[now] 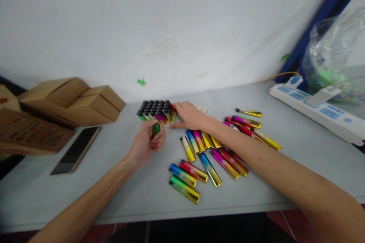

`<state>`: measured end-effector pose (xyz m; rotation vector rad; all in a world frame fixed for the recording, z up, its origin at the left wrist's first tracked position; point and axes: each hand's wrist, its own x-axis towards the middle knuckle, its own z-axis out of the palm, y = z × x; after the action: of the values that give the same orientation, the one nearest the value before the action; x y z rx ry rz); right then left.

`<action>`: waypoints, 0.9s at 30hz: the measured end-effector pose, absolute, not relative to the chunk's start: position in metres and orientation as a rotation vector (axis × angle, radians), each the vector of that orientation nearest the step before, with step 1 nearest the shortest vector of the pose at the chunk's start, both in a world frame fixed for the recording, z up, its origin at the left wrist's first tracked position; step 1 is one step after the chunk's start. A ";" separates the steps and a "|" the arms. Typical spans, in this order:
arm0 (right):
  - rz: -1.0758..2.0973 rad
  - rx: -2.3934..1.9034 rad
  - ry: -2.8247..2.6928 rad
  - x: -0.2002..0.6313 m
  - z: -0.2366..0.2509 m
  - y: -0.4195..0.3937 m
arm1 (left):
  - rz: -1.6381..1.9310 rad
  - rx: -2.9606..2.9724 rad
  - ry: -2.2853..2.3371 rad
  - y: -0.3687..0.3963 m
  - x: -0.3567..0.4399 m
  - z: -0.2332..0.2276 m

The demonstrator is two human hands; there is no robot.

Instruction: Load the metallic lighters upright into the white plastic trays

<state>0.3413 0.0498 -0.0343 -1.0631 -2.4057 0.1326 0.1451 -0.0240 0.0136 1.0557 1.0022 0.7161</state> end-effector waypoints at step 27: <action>0.067 -1.073 -2.415 0.341 -0.038 0.053 | 1.237 1.538 0.722 0.003 0.130 0.046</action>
<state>0.3406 0.0530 -0.0381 -1.0729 -2.4147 0.0672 0.1303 0.0031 0.0463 1.5383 0.7221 1.2375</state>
